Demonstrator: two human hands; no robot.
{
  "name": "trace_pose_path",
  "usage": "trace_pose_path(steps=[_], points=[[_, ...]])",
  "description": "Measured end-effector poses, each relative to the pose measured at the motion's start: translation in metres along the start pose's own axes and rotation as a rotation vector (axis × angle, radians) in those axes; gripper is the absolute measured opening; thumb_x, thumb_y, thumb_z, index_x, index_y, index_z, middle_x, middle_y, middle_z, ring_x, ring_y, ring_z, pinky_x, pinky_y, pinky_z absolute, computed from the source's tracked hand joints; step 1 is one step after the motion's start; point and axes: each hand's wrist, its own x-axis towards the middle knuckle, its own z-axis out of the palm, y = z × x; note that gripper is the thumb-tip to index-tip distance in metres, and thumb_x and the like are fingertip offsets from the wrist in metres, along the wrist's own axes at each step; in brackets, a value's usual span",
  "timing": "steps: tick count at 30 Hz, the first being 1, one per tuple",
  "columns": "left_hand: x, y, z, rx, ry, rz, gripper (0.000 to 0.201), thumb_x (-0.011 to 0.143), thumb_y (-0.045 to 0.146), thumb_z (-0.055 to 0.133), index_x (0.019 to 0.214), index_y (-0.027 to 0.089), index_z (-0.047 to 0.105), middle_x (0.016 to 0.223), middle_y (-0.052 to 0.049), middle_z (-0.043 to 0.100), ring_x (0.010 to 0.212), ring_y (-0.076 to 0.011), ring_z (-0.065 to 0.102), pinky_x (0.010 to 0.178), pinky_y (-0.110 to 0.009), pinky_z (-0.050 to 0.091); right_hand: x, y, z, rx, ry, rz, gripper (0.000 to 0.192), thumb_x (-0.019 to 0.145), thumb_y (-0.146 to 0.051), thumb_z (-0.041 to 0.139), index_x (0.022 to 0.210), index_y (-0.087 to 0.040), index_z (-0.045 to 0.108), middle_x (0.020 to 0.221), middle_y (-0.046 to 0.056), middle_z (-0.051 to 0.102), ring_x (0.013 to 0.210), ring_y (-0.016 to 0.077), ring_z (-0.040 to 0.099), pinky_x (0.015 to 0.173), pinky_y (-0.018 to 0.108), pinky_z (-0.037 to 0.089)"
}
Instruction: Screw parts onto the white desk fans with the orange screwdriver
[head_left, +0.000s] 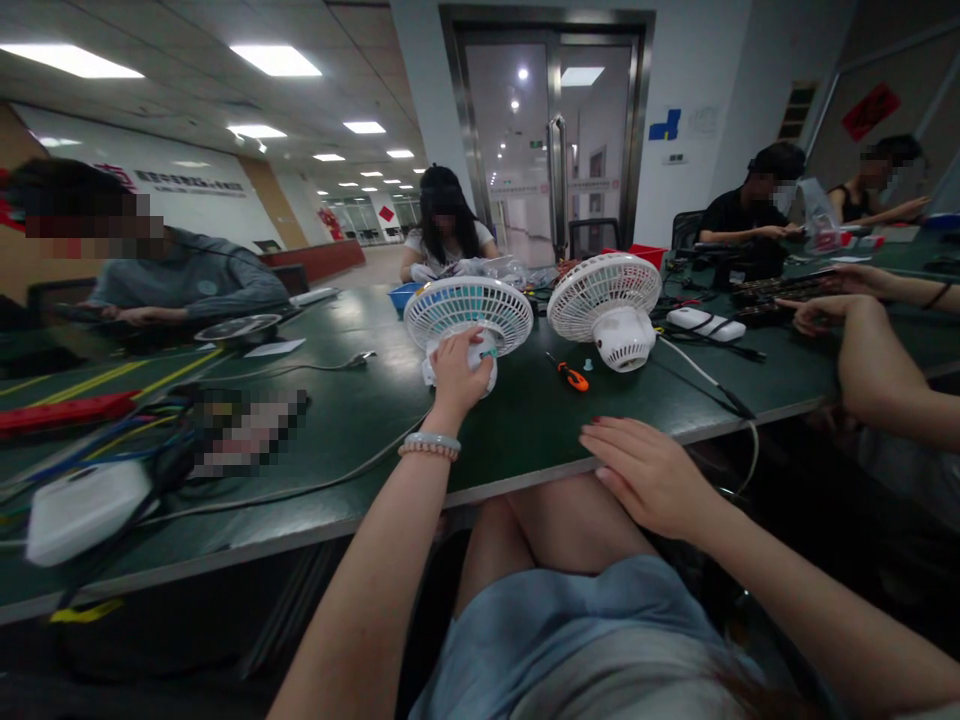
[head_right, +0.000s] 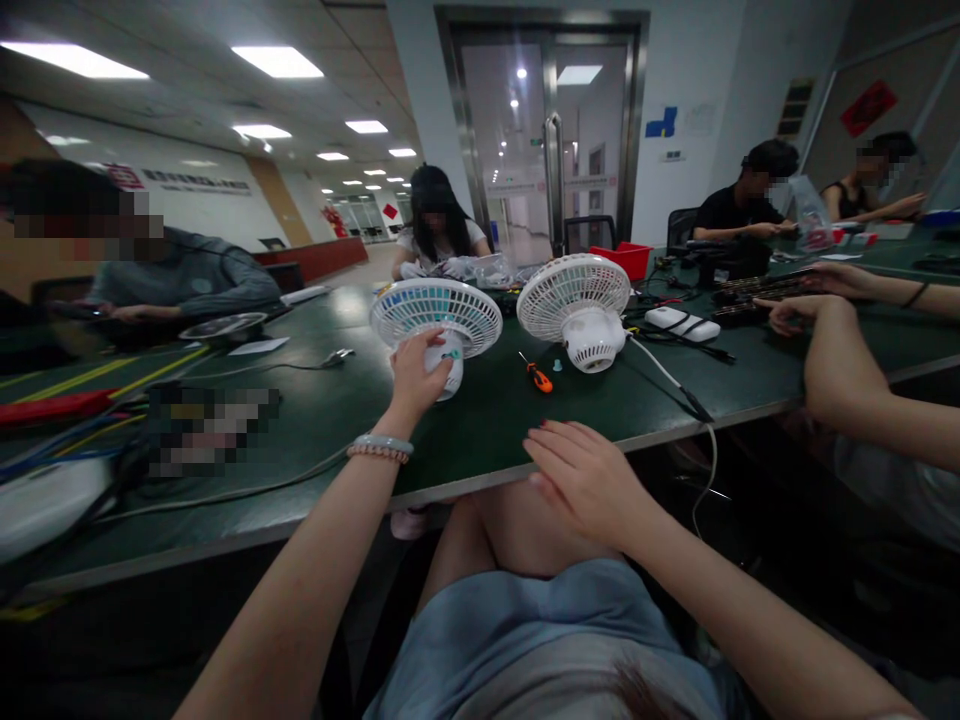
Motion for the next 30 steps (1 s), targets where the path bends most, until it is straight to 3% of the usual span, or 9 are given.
trace_pose_path(steps=[2,6,9,13,15,19,22,24,30], points=[[0.0,0.0,-0.001,-0.01,0.001,0.005,0.045,0.074,0.026,0.052,0.118,0.021,0.049,0.108,-0.005,0.061,0.108,-0.0243,0.05,0.095,-0.041,0.031,0.029,-0.015,0.015,0.064,-0.089,-0.057,0.052,0.092,-0.041,0.026,0.133,-0.013,0.042,0.138,0.011,0.041,0.129,0.0201,0.034,0.105,0.037,0.03],[-0.001,-0.001,-0.003,-0.024,0.0,0.007,0.044,0.075,0.026,0.051,0.118,0.021,0.049,0.109,-0.006,0.061,0.107,-0.0235,0.05,0.095,-0.04,0.032,0.048,-0.018,0.046,0.06,-0.221,0.094,0.067,0.089,-0.053,0.027,0.135,-0.006,0.037,0.14,0.018,0.036,0.13,0.0256,0.033,0.107,0.042,0.026],[-0.002,-0.002,-0.003,-0.029,-0.006,0.009,0.043,0.076,0.027,0.05,0.118,0.021,0.049,0.109,-0.006,0.061,0.107,-0.0236,0.05,0.094,-0.04,0.032,0.033,0.007,0.049,-0.019,-0.233,0.211,0.069,0.089,-0.054,0.024,0.136,-0.005,0.035,0.141,0.019,0.034,0.13,0.0261,0.033,0.106,0.041,0.027],[-0.003,-0.002,-0.002,-0.041,-0.004,0.006,0.042,0.077,0.028,0.05,0.118,0.022,0.049,0.108,-0.006,0.061,0.108,-0.0237,0.05,0.093,-0.04,0.033,0.003,0.056,0.037,-0.128,-0.262,0.348,0.071,0.089,-0.054,0.02,0.136,-0.002,0.035,0.14,0.02,0.034,0.131,0.0268,0.032,0.105,0.041,0.028],[-0.002,-0.002,-0.001,-0.046,0.002,0.001,0.041,0.078,0.028,0.049,0.118,0.022,0.049,0.108,-0.006,0.061,0.108,-0.0238,0.049,0.093,-0.04,0.033,-0.006,0.068,0.033,-0.157,-0.267,0.394,0.072,0.089,-0.053,0.019,0.135,-0.001,0.035,0.14,0.02,0.034,0.13,0.0274,0.032,0.105,0.042,0.027],[0.0,-0.003,0.0,-0.048,0.019,-0.008,0.038,0.08,0.029,0.045,0.117,0.021,0.05,0.108,-0.006,0.061,0.107,-0.0239,0.049,0.094,-0.041,0.033,0.003,0.048,0.036,-0.118,-0.283,0.343,0.077,0.087,-0.058,0.017,0.136,-0.001,0.034,0.141,0.021,0.032,0.132,0.0289,0.03,0.104,0.044,0.028],[0.001,-0.007,0.0,-0.073,0.065,0.006,0.037,0.082,0.027,0.041,0.116,0.019,0.049,0.108,-0.007,0.059,0.107,-0.0227,0.05,0.095,-0.04,0.035,0.031,0.018,0.045,-0.009,-0.326,0.166,0.079,0.086,-0.06,0.018,0.138,-0.002,0.031,0.143,0.02,0.029,0.133,0.027,0.027,0.107,0.041,0.024],[0.001,-0.011,0.0,-0.087,0.106,0.006,0.036,0.082,0.026,0.038,0.116,0.018,0.049,0.108,-0.008,0.058,0.107,-0.0218,0.049,0.095,-0.038,0.036,0.054,0.006,0.053,0.049,-0.369,0.127,0.081,0.086,-0.062,0.017,0.137,0.0,0.03,0.144,0.02,0.026,0.134,0.0267,0.024,0.109,0.039,0.021],[-0.002,-0.021,0.003,-0.071,0.202,-0.089,0.036,0.084,0.026,0.034,0.116,0.017,0.048,0.108,-0.01,0.056,0.106,-0.0216,0.049,0.095,-0.038,0.037,0.113,0.013,0.073,0.165,-0.602,0.213,0.097,0.079,-0.072,0.015,0.14,0.003,0.017,0.147,0.023,0.012,0.137,0.03,0.011,0.11,0.043,0.014]])
